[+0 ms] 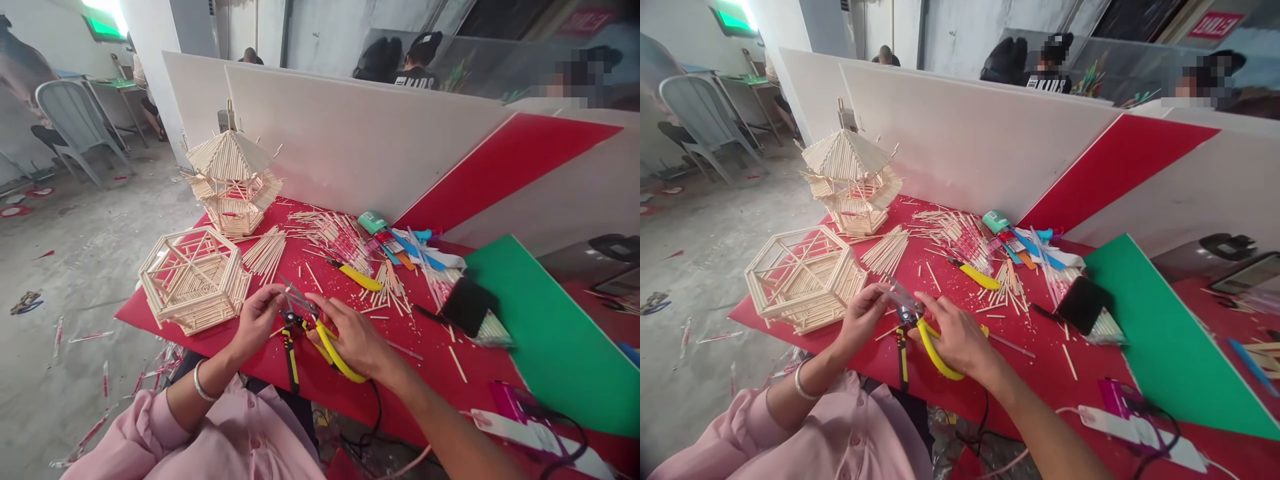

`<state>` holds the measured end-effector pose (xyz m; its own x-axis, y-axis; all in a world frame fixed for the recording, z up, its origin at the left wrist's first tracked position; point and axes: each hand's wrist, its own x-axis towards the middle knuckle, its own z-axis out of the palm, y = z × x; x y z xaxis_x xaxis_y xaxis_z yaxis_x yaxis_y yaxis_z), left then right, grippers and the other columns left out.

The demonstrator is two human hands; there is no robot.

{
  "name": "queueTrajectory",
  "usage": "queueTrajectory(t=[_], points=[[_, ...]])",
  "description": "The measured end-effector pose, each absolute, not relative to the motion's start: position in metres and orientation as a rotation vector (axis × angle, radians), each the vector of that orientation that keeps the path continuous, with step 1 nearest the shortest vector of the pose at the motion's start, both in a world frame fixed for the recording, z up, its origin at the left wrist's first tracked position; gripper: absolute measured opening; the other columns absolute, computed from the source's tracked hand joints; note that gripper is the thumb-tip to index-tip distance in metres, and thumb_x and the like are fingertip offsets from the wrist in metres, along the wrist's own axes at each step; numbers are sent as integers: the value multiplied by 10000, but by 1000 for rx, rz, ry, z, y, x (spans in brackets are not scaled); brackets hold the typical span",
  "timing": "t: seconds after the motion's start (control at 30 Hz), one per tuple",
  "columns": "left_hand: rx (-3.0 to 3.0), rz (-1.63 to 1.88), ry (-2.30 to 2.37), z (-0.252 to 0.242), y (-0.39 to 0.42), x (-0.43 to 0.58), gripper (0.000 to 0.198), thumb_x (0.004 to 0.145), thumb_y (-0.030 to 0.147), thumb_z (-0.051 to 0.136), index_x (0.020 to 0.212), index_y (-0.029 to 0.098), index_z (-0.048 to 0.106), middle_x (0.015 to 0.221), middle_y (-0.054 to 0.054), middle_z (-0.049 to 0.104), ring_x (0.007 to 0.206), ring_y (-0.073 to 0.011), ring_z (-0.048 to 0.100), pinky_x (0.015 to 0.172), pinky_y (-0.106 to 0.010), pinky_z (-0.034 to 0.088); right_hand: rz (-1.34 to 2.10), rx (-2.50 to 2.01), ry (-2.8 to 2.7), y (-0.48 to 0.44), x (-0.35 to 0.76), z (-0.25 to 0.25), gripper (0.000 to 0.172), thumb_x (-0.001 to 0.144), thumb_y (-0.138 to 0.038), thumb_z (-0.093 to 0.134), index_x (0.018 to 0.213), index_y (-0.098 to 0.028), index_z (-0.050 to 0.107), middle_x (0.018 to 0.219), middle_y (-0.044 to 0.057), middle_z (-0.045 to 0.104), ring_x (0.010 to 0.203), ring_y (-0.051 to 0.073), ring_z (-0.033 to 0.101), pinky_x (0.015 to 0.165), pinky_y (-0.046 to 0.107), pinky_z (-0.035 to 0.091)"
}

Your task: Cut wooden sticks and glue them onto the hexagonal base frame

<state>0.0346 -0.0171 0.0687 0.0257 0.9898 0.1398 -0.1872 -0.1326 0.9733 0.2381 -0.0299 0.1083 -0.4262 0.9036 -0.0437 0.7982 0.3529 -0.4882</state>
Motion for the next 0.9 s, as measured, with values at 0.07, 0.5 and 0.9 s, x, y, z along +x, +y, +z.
queueTrajectory(t=[0.07,0.5,0.9], points=[[1234,1345,976,69,-17,35,306,842,478,642,787,177,653,736,-23,597,697,-140,531,664,-259,455,624,-1515,-2407,-29,239,107,606,901,-518,533,1445,-278,418,972,55,609,775,177,604,654,270,450],[1334,1309,1039,76,-17,32,276,850,447,624,767,185,647,675,-16,599,652,-144,553,636,-259,475,650,-1455,-2400,-22,242,106,572,881,-548,560,1377,-268,509,964,50,686,766,179,651,668,265,483],[1237,1284,996,65,-13,33,261,851,425,635,766,179,650,665,-9,595,649,-136,547,641,-258,463,441,-1507,-2466,-20,237,96,490,949,-520,439,1292,-197,576,903,82,729,791,226,698,659,287,471]])
